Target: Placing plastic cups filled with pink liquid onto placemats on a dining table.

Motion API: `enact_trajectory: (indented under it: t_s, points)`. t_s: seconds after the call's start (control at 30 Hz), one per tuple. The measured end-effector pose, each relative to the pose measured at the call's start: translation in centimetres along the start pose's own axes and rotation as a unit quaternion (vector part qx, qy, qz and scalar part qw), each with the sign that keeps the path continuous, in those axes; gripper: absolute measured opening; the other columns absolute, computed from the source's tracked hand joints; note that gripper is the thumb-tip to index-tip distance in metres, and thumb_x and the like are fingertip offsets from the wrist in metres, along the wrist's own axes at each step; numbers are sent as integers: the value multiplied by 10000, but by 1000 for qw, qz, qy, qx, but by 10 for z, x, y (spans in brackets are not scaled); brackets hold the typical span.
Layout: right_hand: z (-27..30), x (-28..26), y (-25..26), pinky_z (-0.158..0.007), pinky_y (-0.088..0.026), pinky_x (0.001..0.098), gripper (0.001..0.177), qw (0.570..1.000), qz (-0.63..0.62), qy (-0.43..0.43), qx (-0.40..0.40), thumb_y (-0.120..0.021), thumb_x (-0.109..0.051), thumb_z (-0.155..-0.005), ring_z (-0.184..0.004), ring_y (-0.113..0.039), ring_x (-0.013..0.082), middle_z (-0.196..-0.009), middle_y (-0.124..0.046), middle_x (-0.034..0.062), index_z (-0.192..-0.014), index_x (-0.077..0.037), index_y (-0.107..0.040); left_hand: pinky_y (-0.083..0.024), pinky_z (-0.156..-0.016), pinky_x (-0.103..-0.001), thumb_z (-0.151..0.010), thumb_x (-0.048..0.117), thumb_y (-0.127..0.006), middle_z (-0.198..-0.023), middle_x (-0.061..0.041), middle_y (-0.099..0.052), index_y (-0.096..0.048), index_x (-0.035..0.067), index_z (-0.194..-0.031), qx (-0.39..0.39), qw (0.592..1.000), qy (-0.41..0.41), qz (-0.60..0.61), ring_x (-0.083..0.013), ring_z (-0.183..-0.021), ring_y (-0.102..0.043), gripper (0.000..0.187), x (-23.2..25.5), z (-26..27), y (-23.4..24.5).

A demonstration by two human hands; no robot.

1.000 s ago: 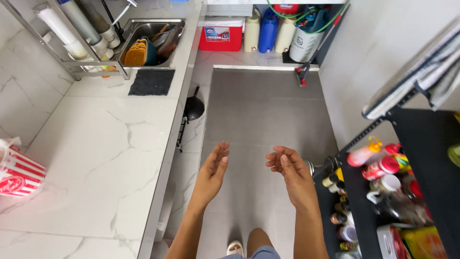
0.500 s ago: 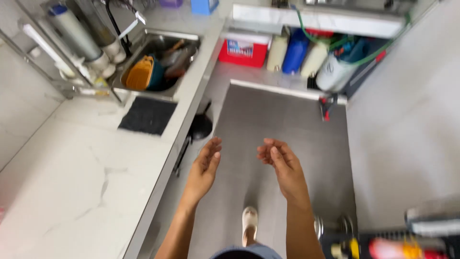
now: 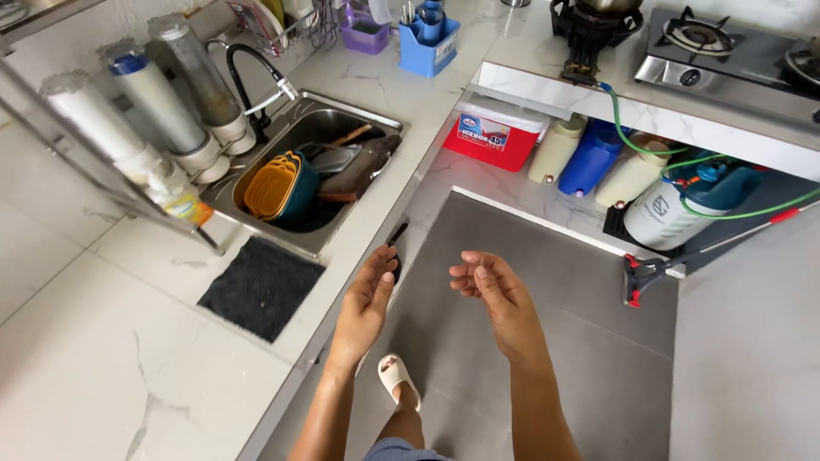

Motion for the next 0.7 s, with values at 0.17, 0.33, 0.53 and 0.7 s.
enact_trajectory:
  t_s: [0.17,0.33,0.53,0.7]
  points:
    - [-90,12,8,-892,-540,349,336,1000,2,0,-5,-513,-257,-1052,-991,-676,200,-1105,-723,100,-1283,-45,-635,-398,-1150,-342,-1048,158,-498,-1532,-155,-516,-383,-24,-1521,-24,999,-18,32,-247,-1407,-508,520,-26,-103,0]
    - [-189,20,2,-892,-534,346,335,1000,7,17,6,-511,-251,-1049,-990,-683,201,-1102,-720,100,-1283,-45,-634,-391,-1148,-330,-1060,140,-495,-1518,-167,-533,-379,-31,-1532,-53,996,-62,46,-252,-1399,-520,515,-41,-214,10]
    - [-284,48,-41,-899,-523,337,343,998,-28,13,-55,-518,-270,-1067,-988,-672,192,-1103,-718,103,-1273,-22,-636,-398,-1151,-338,-1062,139,-502,-1518,-167,-526,-373,-43,-1530,-26,997,-60,37,-255,-1400,-516,519,-40,-274,57]
    - [-351,57,-104,-897,-527,322,378,989,-20,-10,-149,-516,-299,-1052,-994,-678,171,-1092,-728,94,-1280,-23,-637,-385,-1162,-342,-1046,156,-506,-1540,-148,-503,-359,-31,-1532,82,996,-21,18,-226,-1427,-486,541,-41,-286,116]
Point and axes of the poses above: each hand's wrist, its own z-axis away from the middle knuckle, its own y-axis out of the back of the hand, x = y × z, the point moved 1 cm from there along -z, towards the middle knuckle
